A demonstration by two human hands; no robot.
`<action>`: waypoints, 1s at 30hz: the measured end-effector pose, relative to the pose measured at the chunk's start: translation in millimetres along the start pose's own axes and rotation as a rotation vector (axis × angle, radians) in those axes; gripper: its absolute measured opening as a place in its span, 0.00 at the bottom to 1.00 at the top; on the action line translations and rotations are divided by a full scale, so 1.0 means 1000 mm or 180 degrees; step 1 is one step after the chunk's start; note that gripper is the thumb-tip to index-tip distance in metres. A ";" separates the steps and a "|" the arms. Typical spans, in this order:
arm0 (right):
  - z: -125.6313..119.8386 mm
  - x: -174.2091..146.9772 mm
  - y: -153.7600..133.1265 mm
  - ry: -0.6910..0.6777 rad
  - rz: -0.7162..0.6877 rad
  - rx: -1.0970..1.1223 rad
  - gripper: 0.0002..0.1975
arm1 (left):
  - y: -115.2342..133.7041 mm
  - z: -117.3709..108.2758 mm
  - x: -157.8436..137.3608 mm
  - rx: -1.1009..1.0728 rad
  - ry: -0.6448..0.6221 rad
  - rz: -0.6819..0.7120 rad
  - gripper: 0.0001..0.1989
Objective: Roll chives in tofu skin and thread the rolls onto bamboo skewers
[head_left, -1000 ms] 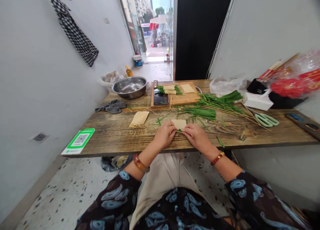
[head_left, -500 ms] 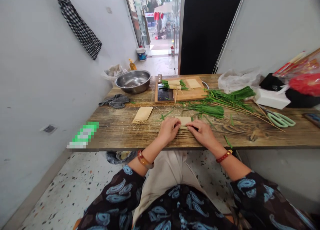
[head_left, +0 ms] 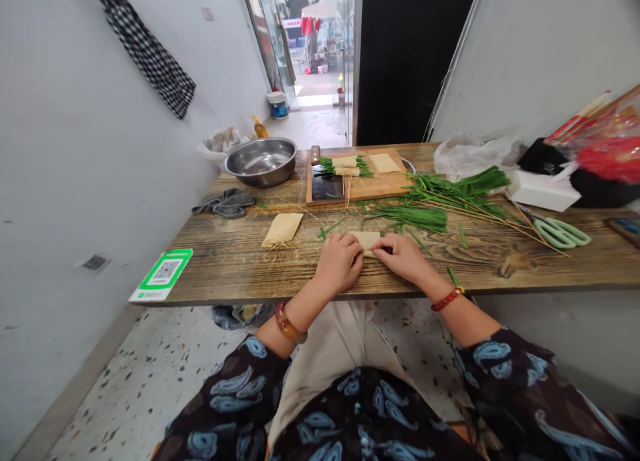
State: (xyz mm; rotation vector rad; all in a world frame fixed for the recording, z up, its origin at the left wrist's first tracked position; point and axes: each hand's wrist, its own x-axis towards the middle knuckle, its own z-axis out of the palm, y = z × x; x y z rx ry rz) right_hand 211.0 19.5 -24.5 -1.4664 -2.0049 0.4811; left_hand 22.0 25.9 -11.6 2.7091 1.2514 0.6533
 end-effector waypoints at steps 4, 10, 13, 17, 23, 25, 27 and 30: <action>0.002 0.001 0.000 0.0019 0.0039 -0.0074 0.08 | 0.000 -0.001 0.003 0.0169 -0.0077 0.0288 0.09; 0.000 0.003 -0.002 -0.0020 0.0100 -0.0089 0.09 | -0.004 0.001 0.006 0.0302 -0.0238 0.0573 0.12; 0.000 0.005 -0.004 -0.0021 0.0161 -0.0141 0.08 | -0.007 0.001 0.005 0.0329 -0.0222 0.0656 0.12; 0.001 0.010 -0.006 0.0082 0.0295 0.0002 0.08 | -0.010 0.001 0.006 0.0328 -0.0225 0.0671 0.13; -0.019 0.004 0.023 0.0421 0.0471 0.0375 0.10 | -0.005 -0.001 0.007 0.0252 -0.0300 0.0550 0.16; -0.034 -0.005 0.041 0.0633 0.0565 0.0127 0.11 | -0.005 -0.001 0.007 0.0268 -0.0355 0.0513 0.17; -0.049 -0.014 0.051 0.0610 0.0263 -0.0549 0.12 | -0.005 0.000 0.007 0.0283 -0.0375 0.0496 0.17; -0.058 -0.026 0.040 0.0657 -0.0360 -0.1131 0.14 | -0.006 0.001 0.006 0.0241 -0.0320 0.0493 0.16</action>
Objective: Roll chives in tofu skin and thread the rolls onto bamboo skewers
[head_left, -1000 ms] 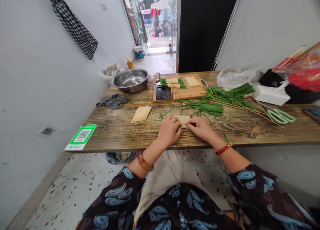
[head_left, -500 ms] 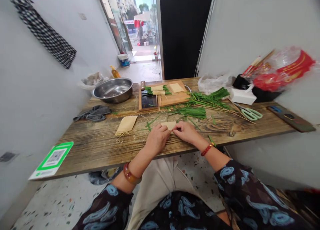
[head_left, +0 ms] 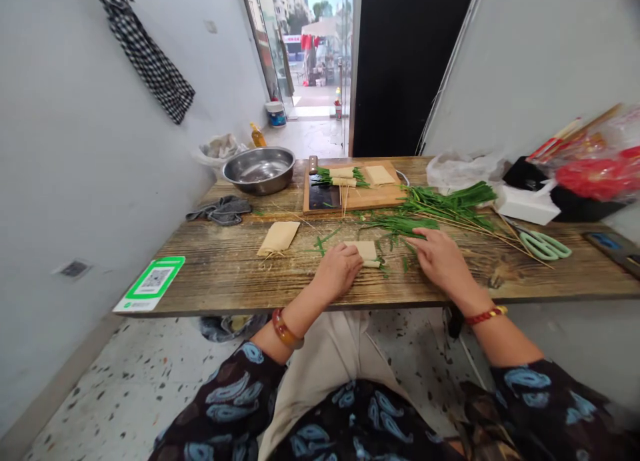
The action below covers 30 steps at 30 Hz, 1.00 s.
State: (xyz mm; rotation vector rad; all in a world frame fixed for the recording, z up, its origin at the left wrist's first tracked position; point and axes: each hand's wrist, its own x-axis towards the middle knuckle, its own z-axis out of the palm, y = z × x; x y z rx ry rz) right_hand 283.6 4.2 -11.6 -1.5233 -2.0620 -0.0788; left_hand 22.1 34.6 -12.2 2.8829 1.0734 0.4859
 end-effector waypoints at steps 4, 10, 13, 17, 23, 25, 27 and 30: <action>0.005 -0.002 -0.045 -0.0002 -0.0550 0.0410 0.13 | 0.000 0.000 0.000 -0.0118 0.0098 0.0022 0.15; 0.034 0.003 -0.059 -0.0212 -0.0807 0.0452 0.08 | -0.002 0.002 0.001 -0.0288 0.0152 -0.0027 0.12; 0.041 0.005 -0.049 -0.0192 -0.0715 0.0573 0.08 | -0.002 0.004 0.000 -0.0321 0.0129 -0.0102 0.12; 0.044 0.008 -0.044 -0.0277 -0.0679 0.0689 0.09 | 0.000 0.002 -0.003 -0.0213 0.0129 -0.0228 0.10; 0.044 0.010 -0.044 -0.0352 -0.0688 0.0672 0.10 | 0.002 -0.003 -0.002 0.0072 -0.0046 -0.0148 0.10; 0.044 0.010 -0.043 -0.0368 -0.0680 0.0628 0.09 | 0.002 -0.003 -0.001 0.0079 -0.0025 -0.0202 0.11; 0.043 0.011 -0.043 -0.0395 -0.0695 0.0602 0.09 | 0.002 -0.002 0.000 -0.0030 0.0032 -0.0283 0.11; 0.041 0.014 -0.043 -0.0419 -0.0706 0.0647 0.08 | 0.002 0.001 0.001 -0.0264 0.0123 -0.0405 0.09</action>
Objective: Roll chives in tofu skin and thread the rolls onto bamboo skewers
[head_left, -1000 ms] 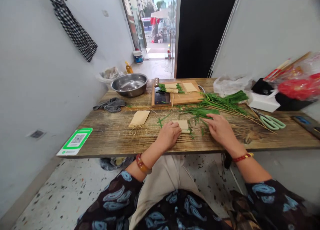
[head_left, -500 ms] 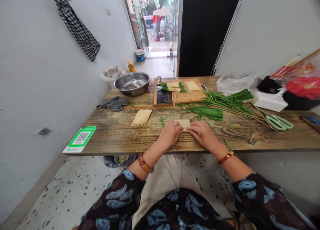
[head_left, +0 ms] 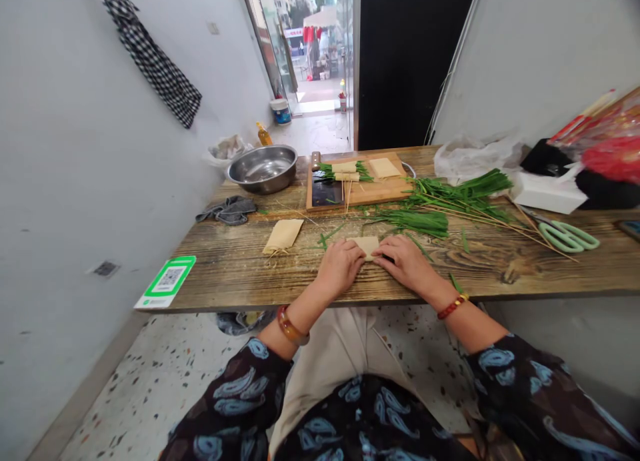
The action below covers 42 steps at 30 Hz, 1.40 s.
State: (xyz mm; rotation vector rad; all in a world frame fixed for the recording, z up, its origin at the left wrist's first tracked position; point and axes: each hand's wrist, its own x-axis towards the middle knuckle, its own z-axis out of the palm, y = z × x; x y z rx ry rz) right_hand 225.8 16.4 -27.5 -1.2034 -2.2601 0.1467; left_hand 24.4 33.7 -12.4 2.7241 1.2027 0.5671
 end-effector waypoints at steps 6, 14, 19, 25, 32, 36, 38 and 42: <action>-0.003 0.007 0.003 -0.0129 0.0070 0.0129 0.10 | -0.004 0.007 0.002 -0.0394 0.0193 -0.0222 0.08; -0.004 0.014 0.006 -0.0174 0.0216 0.0285 0.07 | -0.004 -0.001 0.009 -0.0506 0.0036 -0.0363 0.07; -0.004 0.017 0.009 -0.0215 0.0217 0.0195 0.08 | -0.003 -0.002 0.010 -0.0443 0.0008 -0.0408 0.06; -0.005 0.019 0.005 -0.0065 0.0167 -0.0261 0.09 | 0.000 -0.003 0.012 0.0251 0.0018 -0.0210 0.11; -0.004 0.018 0.002 0.0008 0.0193 -0.0341 0.10 | 0.001 -0.005 0.012 0.0419 -0.0117 0.0116 0.10; 0.002 0.016 0.016 0.0137 0.0338 0.0014 0.11 | -0.004 -0.002 0.014 0.0274 -0.0140 0.0188 0.13; 0.000 0.015 0.023 0.0332 0.0480 0.0227 0.11 | -0.004 -0.001 0.014 0.0226 -0.0127 0.0211 0.15; -0.011 0.014 0.021 0.0565 0.0382 0.0437 0.12 | -0.005 0.000 0.015 0.0130 -0.0101 0.0214 0.15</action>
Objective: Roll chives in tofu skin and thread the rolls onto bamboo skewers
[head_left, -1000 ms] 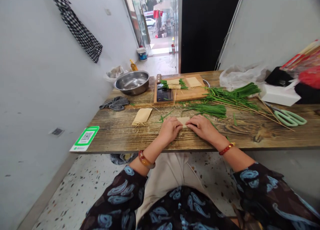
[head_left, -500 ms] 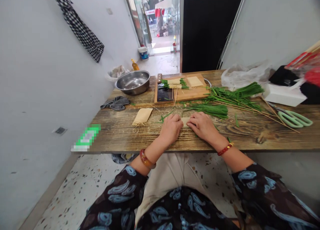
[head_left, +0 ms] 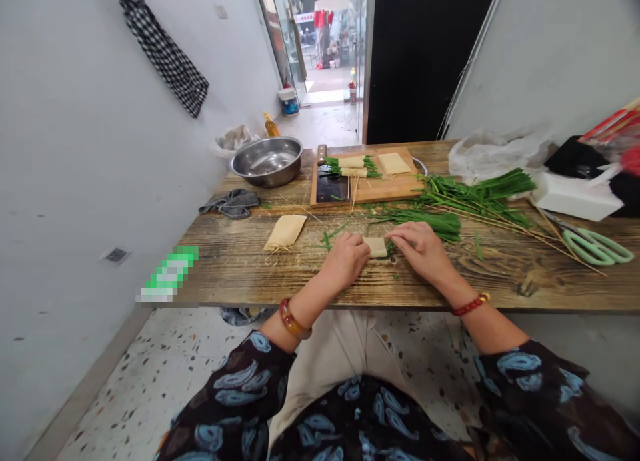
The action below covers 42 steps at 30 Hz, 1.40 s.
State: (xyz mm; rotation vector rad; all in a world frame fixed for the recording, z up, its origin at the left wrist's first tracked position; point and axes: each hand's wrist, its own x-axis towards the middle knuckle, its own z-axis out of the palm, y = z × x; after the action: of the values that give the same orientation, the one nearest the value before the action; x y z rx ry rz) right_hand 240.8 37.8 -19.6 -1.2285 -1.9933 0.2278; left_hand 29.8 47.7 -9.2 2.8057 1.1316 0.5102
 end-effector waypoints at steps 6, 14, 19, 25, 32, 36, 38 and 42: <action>0.004 -0.005 -0.016 -0.0675 -0.0555 -0.0415 0.08 | -0.003 0.006 0.001 -0.0127 0.0048 -0.0049 0.13; 0.010 -0.006 -0.014 -0.0657 -0.0463 -0.0461 0.09 | -0.047 -0.028 -0.050 -0.0033 0.0137 -0.0681 0.10; 0.010 -0.007 -0.014 -0.0645 -0.0458 -0.0446 0.09 | -0.045 -0.061 -0.075 0.0720 0.0373 -0.1174 0.09; 0.012 -0.007 -0.014 -0.0653 -0.0464 -0.0655 0.09 | -0.003 -0.034 -0.028 0.0179 0.0220 -0.0312 0.09; 0.011 -0.006 -0.016 -0.0624 -0.0438 -0.0674 0.09 | -0.004 -0.004 0.000 -0.0089 0.0032 -0.0119 0.06; 0.011 -0.006 -0.015 -0.0575 -0.0344 -0.0589 0.07 | -0.011 -0.003 0.002 -0.0326 0.0013 -0.0077 0.08; 0.012 -0.006 -0.014 -0.0570 -0.0315 -0.0551 0.07 | -0.012 -0.003 0.004 -0.0404 -0.0016 -0.0108 0.07; 0.013 -0.004 -0.013 -0.0626 -0.0294 -0.0590 0.10 | -0.012 -0.003 0.006 -0.0297 -0.0043 -0.0200 0.08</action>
State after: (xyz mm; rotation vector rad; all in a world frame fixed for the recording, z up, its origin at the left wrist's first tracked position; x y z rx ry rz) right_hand 223.7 30.3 -23.7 -1.2654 -2.2777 0.1238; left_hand 24.7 60.2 -7.2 2.6816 1.1578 0.5235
